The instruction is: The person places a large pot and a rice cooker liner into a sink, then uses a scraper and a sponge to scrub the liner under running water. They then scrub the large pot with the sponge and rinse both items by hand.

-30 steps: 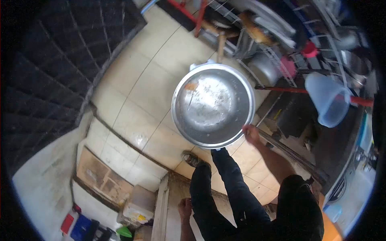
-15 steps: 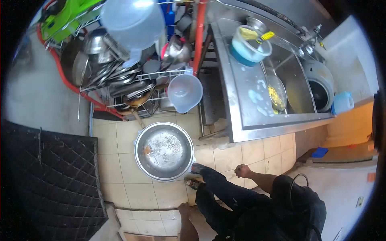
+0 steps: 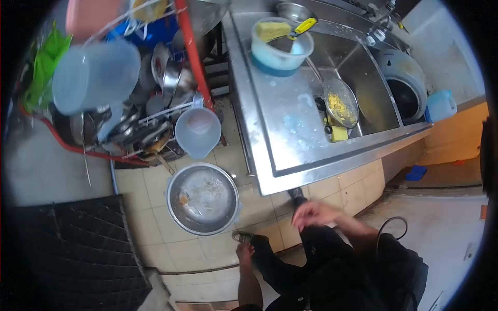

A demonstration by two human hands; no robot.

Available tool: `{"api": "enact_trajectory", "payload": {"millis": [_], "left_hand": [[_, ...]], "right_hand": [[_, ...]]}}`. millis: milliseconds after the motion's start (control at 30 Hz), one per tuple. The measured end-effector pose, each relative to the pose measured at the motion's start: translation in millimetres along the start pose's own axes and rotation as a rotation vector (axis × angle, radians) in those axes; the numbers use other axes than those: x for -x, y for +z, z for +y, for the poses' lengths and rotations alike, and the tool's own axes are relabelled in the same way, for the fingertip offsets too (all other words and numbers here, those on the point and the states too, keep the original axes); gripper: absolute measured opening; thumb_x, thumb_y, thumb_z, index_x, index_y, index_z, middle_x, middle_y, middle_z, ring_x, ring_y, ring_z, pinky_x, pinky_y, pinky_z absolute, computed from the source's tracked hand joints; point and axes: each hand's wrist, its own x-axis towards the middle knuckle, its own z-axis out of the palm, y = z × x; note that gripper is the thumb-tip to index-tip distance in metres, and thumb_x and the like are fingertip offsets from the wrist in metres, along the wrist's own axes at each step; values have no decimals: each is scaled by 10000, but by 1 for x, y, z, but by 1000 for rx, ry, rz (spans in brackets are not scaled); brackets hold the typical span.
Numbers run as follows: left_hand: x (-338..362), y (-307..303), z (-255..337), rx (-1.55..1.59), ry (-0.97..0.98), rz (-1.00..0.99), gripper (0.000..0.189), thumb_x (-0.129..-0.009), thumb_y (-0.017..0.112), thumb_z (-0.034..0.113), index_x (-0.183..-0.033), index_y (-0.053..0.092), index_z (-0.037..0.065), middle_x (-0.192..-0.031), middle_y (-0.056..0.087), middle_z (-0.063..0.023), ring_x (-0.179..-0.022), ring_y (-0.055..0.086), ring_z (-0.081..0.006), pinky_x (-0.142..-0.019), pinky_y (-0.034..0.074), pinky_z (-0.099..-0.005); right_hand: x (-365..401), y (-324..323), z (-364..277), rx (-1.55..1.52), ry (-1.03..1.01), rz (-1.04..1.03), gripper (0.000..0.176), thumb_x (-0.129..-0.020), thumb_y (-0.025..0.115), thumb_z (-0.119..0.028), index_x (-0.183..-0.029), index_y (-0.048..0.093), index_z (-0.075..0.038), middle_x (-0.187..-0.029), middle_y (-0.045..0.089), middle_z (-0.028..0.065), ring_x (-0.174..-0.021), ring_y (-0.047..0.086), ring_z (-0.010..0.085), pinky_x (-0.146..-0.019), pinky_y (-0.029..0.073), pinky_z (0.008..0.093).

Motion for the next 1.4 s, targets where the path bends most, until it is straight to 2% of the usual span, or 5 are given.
{"api": "enact_trajectory", "payload": {"millis": [100,333,567,667,1400], "left_hand": [[45,3,-12,-94,-116,217,129,-842,616,192,-833,568,73,-731,596,-66,-624,607,-202,-516,483,-335],[142,29,-42,-103,-314,362,204,-882,564,165,-1052,597,56,-774,542,-75,-613,541,-218,-522,471,-374],[190,164,13,-316,-99,461,251,-874,615,185,-1040,563,4,-761,534,-73,-549,534,-166,-435,431,-292],[193,208,35,-403,26,397,214,-879,633,184,-986,560,13,-721,513,-39,-528,509,-128,-437,427,-276],[159,274,111,-742,292,39,292,-930,580,297,-898,637,13,-628,528,1,-475,464,-91,-416,380,-267]], "right_hand": [[13,-105,-93,160,-567,561,254,-957,515,-242,-953,609,-7,-717,635,44,-599,595,99,-499,447,223],[-60,-445,-11,-909,138,1168,347,-947,434,-397,-882,521,-67,-659,517,55,-493,481,149,-413,388,265],[-110,-476,51,-1547,-27,1014,252,-981,375,-227,-1092,517,-51,-816,628,153,-635,630,227,-486,513,289],[-94,-463,17,-1478,-229,1341,237,-944,402,-78,-1140,523,-25,-891,668,179,-632,661,242,-438,493,253],[137,-348,-118,-1041,-388,1070,325,-960,284,-111,-1227,405,27,-972,640,259,-656,649,219,-459,443,253]]}}
